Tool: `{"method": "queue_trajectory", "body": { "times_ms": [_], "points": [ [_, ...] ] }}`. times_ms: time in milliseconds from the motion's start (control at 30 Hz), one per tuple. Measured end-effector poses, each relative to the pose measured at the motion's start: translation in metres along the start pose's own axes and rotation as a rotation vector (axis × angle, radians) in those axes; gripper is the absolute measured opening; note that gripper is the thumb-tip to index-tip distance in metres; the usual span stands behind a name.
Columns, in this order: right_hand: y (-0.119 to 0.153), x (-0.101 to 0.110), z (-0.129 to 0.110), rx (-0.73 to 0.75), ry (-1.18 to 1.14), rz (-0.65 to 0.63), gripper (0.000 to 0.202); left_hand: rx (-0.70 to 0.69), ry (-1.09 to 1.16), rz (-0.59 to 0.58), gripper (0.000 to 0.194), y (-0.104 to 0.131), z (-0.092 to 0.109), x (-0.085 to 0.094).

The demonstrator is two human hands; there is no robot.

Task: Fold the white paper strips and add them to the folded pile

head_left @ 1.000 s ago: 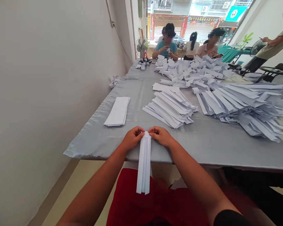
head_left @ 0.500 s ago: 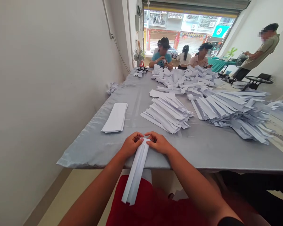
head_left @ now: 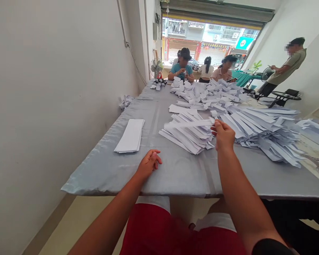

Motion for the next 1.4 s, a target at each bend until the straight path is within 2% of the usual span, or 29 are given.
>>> {"method": "queue_trajectory", "body": {
  "times_ms": [100,167,233,300,400,500,600,700,767,833,900,967,1067,1167,1300,1400],
  "points": [
    [-0.014,0.007,0.0,0.039,0.027,0.113,0.041,-0.003,-0.004,-0.004,0.057,0.0,0.0,-0.002],
    [-0.012,0.011,0.004,0.039,0.169,0.08,0.045,-0.002,-0.016,-0.014,0.056,0.0,0.001,-0.002],
    [-0.003,0.016,0.01,0.067,0.386,0.018,0.051,-0.003,-0.032,-0.02,0.055,0.001,0.003,-0.002],
    [0.012,0.022,0.016,0.148,0.58,0.008,0.056,-0.003,-0.051,-0.029,0.054,0.002,0.004,-0.001],
    [0.038,0.023,0.023,0.311,0.681,0.002,0.05,-0.004,-0.089,-0.05,0.05,0.002,0.005,-0.002],
    [0.062,0.009,0.031,0.532,0.672,-0.152,0.041,-0.014,-0.137,-0.063,0.046,0.003,0.003,-0.007],
    [0.082,-0.012,0.04,0.697,0.662,-0.417,0.034,-0.031,-0.199,-0.067,0.04,0.006,0.007,-0.005],
    [0.098,-0.024,0.05,0.768,0.642,-0.689,0.03,-0.134,-0.441,-0.038,0.036,0.007,0.023,0.017],
    [0.104,-0.027,0.057,0.727,0.596,-0.816,0.028,-0.251,-0.681,0.094,0.033,0.003,0.038,0.044],
    [0.104,-0.027,0.065,0.575,0.538,-0.884,0.028,-0.313,-0.968,0.198,0.031,-0.004,0.051,0.074],
    [0.097,-0.027,0.072,0.365,0.487,-0.888,0.029,-0.233,-1.222,0.255,0.035,-0.013,0.055,0.1],
    [0.087,-0.026,0.076,0.198,0.445,-0.825,0.032,-0.099,-1.362,0.197,0.035,-0.018,0.051,0.116],
    [0.077,-0.025,0.076,0.104,0.395,-0.755,0.033,-0.058,-1.424,0.135,0.029,-0.019,0.037,0.124],
    [0.079,-0.023,0.073,0.098,0.381,-0.815,0.032,-0.135,-1.412,0.173,0.023,-0.015,0.027,0.126],
    [0.088,-0.023,0.071,0.132,0.417,-0.897,0.032,-0.199,-1.369,0.186,0.023,-0.009,0.031,0.128],
    [0.089,-0.023,0.071,0.144,0.432,-0.909,0.033,-0.267,-1.368,0.205,0.027,-0.001,0.04,0.119]
  ]
}}
Point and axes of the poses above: each hand's wrist, its own y-axis away from the middle knuckle, its own x-axis out of the back of the hand, z = x × y, the point moved 1 cm from there along -y, towards the middle knuckle, and after that the axes turned 4 degrees about y, right-handed, at the moved point
